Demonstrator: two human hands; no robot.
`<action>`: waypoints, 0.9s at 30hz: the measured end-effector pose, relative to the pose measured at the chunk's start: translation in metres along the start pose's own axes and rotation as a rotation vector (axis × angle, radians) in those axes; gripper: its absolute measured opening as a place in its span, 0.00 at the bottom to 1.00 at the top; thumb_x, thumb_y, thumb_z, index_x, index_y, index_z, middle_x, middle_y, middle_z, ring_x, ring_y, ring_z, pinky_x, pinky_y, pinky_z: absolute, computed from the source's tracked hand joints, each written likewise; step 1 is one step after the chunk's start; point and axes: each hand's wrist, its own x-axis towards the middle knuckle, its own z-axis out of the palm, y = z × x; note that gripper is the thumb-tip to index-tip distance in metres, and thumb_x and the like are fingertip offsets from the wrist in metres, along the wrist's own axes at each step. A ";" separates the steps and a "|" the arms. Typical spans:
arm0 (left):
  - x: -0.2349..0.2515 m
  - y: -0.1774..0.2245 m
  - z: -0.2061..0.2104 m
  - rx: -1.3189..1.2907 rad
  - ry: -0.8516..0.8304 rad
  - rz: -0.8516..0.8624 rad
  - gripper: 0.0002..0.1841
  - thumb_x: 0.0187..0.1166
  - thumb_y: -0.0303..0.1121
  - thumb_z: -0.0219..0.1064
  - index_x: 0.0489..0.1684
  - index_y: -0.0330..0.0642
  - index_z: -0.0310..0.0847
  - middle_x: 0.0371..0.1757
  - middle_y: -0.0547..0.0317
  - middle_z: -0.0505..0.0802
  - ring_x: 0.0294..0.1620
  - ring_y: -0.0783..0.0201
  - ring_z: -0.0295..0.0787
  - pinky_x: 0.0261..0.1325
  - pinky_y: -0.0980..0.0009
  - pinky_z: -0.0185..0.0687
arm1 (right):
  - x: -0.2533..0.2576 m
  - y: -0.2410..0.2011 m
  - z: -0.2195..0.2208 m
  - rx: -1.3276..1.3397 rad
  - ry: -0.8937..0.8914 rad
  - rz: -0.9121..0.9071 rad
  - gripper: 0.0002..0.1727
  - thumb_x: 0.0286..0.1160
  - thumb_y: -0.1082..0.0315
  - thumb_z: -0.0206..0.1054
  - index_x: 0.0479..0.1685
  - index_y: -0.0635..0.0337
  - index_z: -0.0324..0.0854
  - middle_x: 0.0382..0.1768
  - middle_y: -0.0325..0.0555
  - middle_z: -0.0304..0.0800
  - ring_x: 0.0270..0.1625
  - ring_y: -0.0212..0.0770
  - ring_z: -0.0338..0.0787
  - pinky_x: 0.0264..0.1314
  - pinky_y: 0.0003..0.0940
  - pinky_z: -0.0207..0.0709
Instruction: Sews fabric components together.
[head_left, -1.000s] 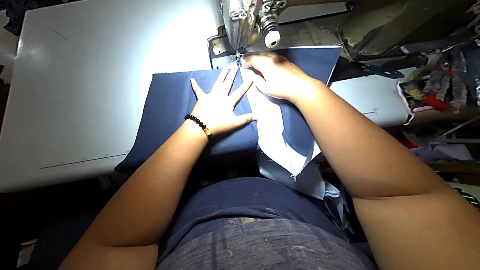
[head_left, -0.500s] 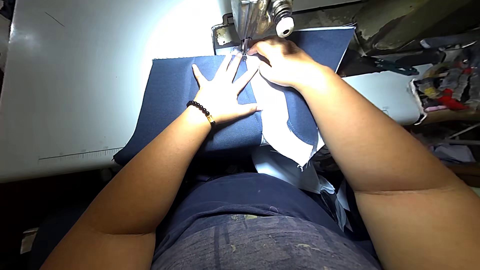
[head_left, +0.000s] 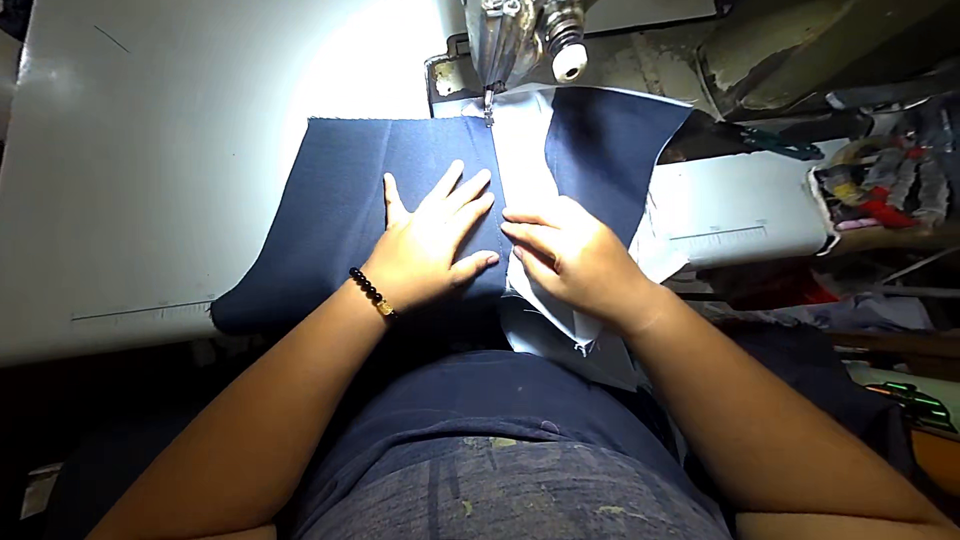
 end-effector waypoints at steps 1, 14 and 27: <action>0.000 -0.002 -0.001 -0.006 -0.002 0.014 0.36 0.84 0.62 0.50 0.87 0.52 0.71 0.93 0.68 0.67 0.97 0.53 0.46 0.80 0.15 0.21 | -0.001 -0.002 0.000 -0.016 0.004 -0.009 0.16 0.80 0.68 0.61 0.54 0.64 0.93 0.61 0.52 0.93 0.64 0.51 0.90 0.69 0.41 0.80; 0.054 -0.036 -0.018 0.058 -0.056 -0.018 0.34 0.82 0.61 0.49 0.85 0.58 0.71 0.92 0.69 0.69 0.96 0.51 0.51 0.74 0.10 0.26 | 0.056 0.043 0.002 -0.040 -0.052 -0.012 0.16 0.79 0.71 0.58 0.50 0.63 0.93 0.62 0.52 0.93 0.66 0.55 0.90 0.69 0.52 0.79; 0.115 -0.076 -0.035 0.170 -0.084 -0.097 0.40 0.78 0.66 0.49 0.90 0.58 0.63 0.93 0.66 0.64 0.97 0.48 0.44 0.75 0.10 0.24 | 0.046 0.057 -0.105 -0.111 0.111 -0.158 0.14 0.84 0.63 0.62 0.54 0.57 0.91 0.54 0.46 0.94 0.57 0.38 0.92 0.64 0.35 0.83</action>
